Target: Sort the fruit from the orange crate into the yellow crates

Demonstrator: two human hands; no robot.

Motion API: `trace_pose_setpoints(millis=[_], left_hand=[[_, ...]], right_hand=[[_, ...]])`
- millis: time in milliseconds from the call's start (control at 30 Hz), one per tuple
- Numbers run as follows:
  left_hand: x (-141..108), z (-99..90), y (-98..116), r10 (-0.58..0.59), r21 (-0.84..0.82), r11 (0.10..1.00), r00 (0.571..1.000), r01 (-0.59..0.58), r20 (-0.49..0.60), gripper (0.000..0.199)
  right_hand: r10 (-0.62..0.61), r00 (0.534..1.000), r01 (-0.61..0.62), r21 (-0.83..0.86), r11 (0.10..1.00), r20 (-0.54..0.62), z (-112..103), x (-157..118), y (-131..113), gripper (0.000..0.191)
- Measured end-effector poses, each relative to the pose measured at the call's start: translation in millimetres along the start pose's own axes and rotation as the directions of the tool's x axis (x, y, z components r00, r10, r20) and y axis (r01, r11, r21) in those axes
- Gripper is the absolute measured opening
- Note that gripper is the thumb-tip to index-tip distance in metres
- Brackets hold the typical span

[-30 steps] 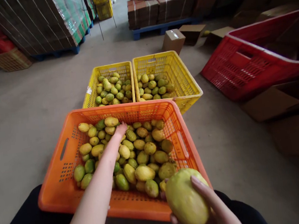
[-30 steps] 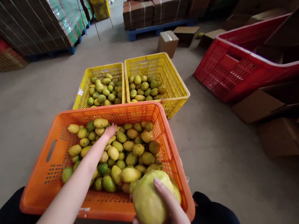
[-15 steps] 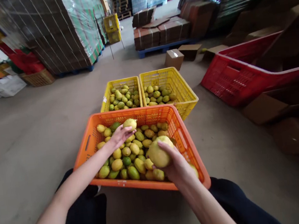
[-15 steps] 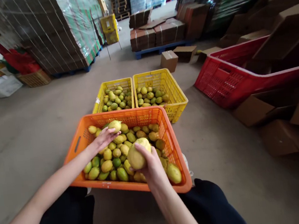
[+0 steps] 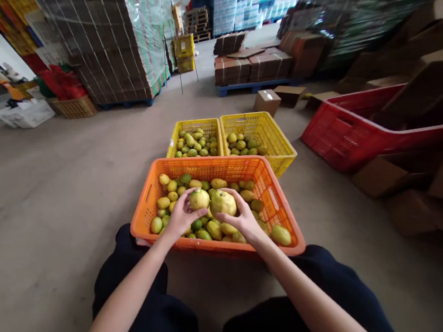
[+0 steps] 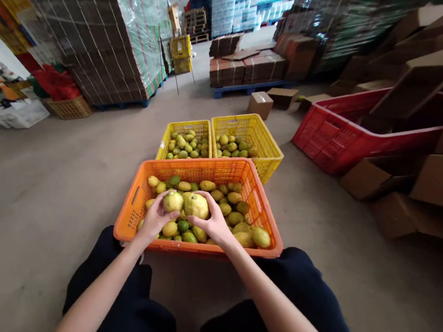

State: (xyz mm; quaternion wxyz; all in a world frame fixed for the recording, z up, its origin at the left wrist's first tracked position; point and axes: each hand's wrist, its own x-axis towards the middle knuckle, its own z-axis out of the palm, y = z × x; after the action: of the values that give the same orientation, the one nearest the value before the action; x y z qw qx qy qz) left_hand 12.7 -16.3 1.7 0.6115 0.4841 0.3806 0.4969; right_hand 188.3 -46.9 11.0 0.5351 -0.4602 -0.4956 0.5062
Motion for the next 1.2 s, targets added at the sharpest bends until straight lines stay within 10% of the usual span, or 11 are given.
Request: trace_pose_setpoints(millis=[233,533,900,1200], left_hand=[[-16,6.4,2,0.063,0.095,0.992,0.983,-0.08,0.17,0.055],[-10,12.1,5,-0.049,-0.129,0.991,0.999,0.046,-0.017,0.021],[2,6.1,13,-0.457,-0.51,0.776,0.888,0.372,-0.048,0.022],[0,4.8,19,-0.487,-0.568,0.719,0.873,0.401,-0.001,0.017]], right_hand=[[-0.096,0.995,0.097,-0.11,0.989,0.014,1,-1,4,0.045],[-0.262,0.959,0.283,-0.315,0.906,0.11,7,-6,6,0.042],[-0.096,0.995,0.091,-0.166,0.982,-0.025,13,-1,1,0.045],[-0.083,0.992,0.066,-0.174,0.982,-0.093,9,1,2,0.046]])
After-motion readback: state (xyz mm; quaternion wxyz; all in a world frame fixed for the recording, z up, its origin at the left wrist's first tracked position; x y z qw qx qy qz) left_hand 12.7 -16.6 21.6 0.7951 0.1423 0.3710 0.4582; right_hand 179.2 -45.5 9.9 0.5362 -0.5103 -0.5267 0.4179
